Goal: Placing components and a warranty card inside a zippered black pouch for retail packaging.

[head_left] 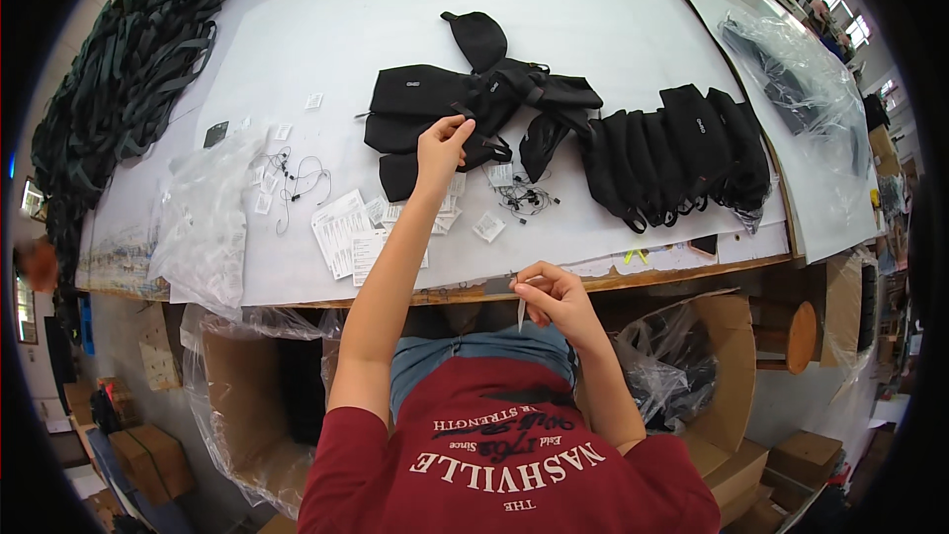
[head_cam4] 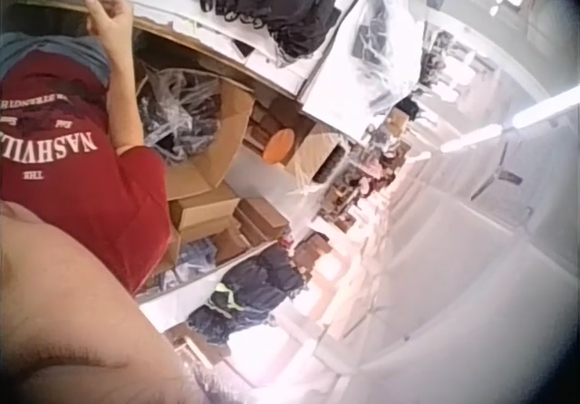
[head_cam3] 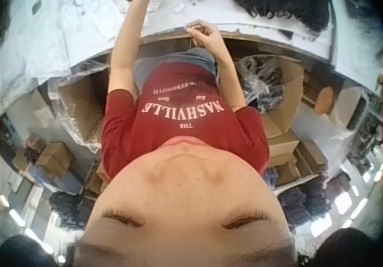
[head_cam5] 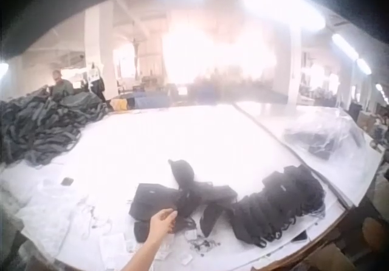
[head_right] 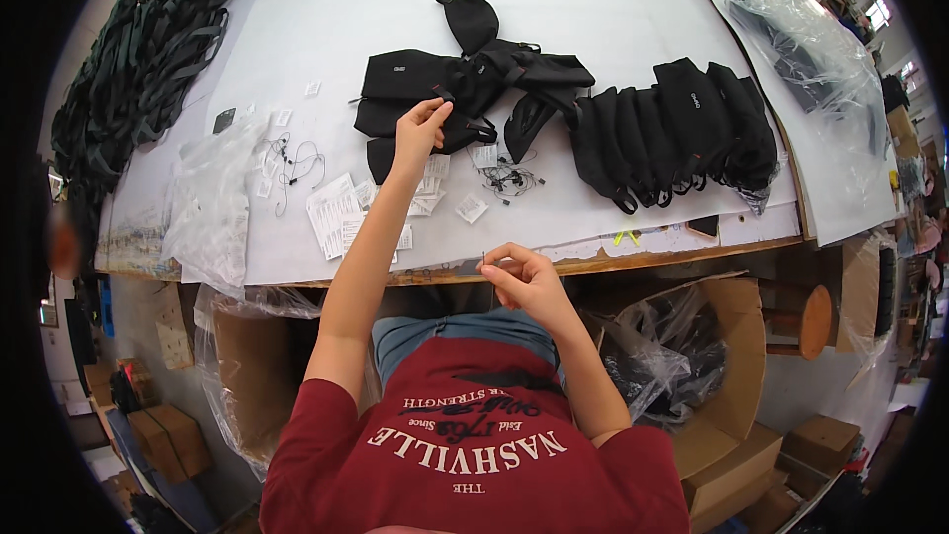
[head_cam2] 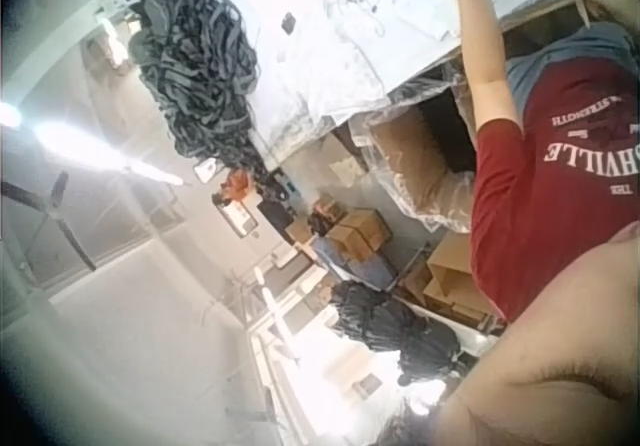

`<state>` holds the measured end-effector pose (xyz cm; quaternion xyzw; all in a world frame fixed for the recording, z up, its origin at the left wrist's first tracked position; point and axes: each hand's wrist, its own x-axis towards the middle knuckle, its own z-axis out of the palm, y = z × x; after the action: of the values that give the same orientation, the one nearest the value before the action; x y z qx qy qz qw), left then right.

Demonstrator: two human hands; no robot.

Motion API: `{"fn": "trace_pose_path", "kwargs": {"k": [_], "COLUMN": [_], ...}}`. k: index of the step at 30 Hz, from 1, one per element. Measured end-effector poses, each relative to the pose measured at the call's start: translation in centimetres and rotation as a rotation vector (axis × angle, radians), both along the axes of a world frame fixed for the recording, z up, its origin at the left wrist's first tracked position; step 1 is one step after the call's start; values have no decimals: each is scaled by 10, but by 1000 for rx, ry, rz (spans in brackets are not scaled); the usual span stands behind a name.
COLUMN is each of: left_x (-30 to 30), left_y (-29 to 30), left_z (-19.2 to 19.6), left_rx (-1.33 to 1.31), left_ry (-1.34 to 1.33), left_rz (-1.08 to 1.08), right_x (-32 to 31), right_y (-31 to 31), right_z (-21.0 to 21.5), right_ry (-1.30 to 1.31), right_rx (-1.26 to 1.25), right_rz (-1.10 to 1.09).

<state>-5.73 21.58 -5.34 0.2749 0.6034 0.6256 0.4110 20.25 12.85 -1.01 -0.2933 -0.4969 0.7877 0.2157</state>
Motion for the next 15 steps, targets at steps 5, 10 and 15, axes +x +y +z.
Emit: {"fn": "trace_pose_path", "kwargs": {"k": [5,10,15], "left_x": [20,38,56], "left_y": [-40,-95,-126], "left_z": [16,36,43], "left_rx": [192,113,-62], "left_ry": [643,379,1], "left_rz": [38,-244,-422], "right_x": [-2,-19,-34], "right_y": [5,12,5], "right_z": [-5,-4,-15], "right_ry": [-93,-228,-287], "right_rx": [87,222,562], "right_rz": [-40,-226,-411]}}
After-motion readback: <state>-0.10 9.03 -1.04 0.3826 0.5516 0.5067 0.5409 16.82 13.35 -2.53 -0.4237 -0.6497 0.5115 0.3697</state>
